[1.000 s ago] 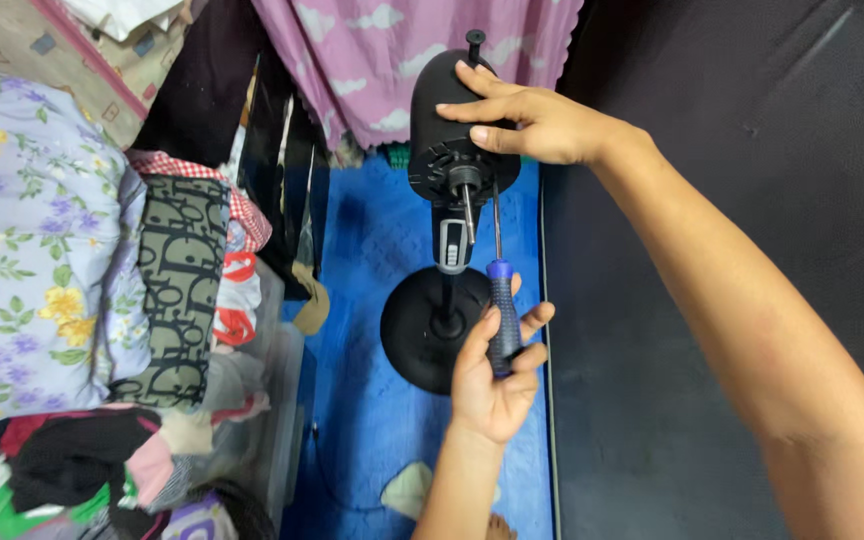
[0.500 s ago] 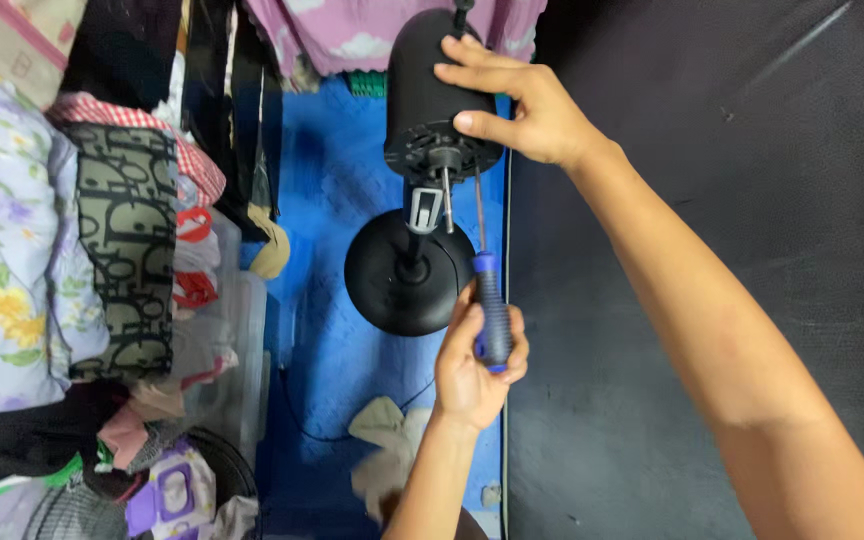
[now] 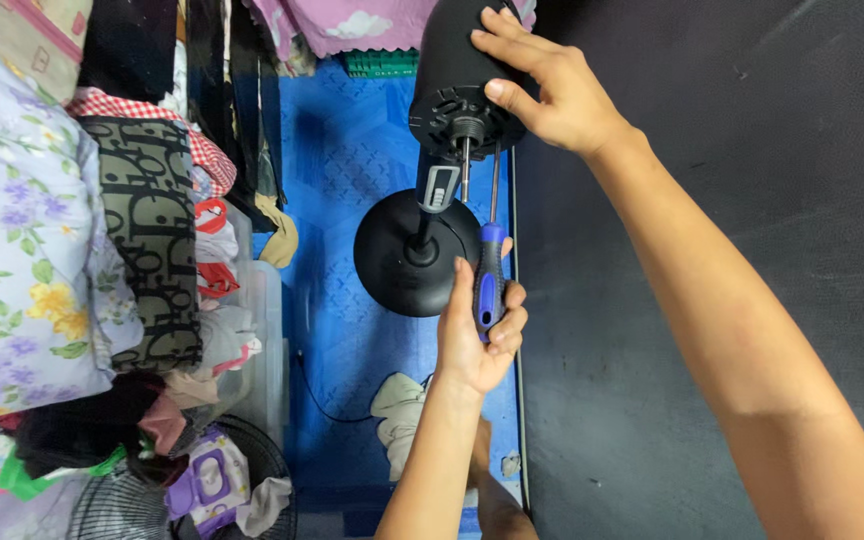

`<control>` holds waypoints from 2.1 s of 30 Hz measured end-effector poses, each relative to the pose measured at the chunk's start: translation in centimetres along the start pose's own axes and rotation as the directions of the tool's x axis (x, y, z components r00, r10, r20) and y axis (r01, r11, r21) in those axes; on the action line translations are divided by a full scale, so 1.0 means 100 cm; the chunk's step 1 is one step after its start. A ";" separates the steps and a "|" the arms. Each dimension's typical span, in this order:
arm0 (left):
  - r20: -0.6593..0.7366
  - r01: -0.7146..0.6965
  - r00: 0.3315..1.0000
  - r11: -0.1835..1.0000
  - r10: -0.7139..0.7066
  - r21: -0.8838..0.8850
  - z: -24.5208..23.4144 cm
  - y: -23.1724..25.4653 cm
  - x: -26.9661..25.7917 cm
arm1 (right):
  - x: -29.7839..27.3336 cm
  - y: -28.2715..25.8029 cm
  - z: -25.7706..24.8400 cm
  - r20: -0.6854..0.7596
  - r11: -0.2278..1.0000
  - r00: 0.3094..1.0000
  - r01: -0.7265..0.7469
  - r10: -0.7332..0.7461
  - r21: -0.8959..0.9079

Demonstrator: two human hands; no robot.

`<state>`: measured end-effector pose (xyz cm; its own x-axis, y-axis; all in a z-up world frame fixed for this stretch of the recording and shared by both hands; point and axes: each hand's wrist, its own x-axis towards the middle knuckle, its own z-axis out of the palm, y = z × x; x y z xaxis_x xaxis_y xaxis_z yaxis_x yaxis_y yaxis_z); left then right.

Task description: The person uses a screwdriver to tighten a screw on the rear motor housing of a standing electric fan. They hold the fan steady with one hand while turning the screwdriver with the other, working on the same fastener throughout the clip.

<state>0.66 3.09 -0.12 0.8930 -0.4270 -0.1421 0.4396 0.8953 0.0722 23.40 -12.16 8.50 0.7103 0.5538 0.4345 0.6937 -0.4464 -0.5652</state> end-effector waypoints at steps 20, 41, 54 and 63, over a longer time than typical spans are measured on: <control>0.273 0.191 0.962 0.789 -0.030 -0.584 0.000 -0.008 0.022 | 0.016 0.013 -0.001 0.039 0.999 0.999 0.010 -0.012 0.043; -0.096 0.069 0.993 0.997 -0.070 -0.016 -0.002 0.029 0.007 | 0.005 0.008 0.008 0.017 0.993 0.999 -0.033 0.031 0.113; 0.303 0.296 0.939 0.825 -0.160 -0.482 0.002 0.032 0.005 | 0.005 0.006 0.010 -0.014 0.993 1.000 0.000 0.002 0.122; -0.011 0.115 0.993 0.993 -0.116 -0.019 -0.018 0.027 0.011 | 0.004 0.008 0.017 -0.045 0.993 0.999 0.009 -0.004 0.116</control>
<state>2.60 5.23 -1.82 0.8351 -0.5262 -0.1601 0.5378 0.8423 0.0368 24.04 -11.12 7.02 0.7120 0.5237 0.4677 0.6818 -0.3563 -0.6389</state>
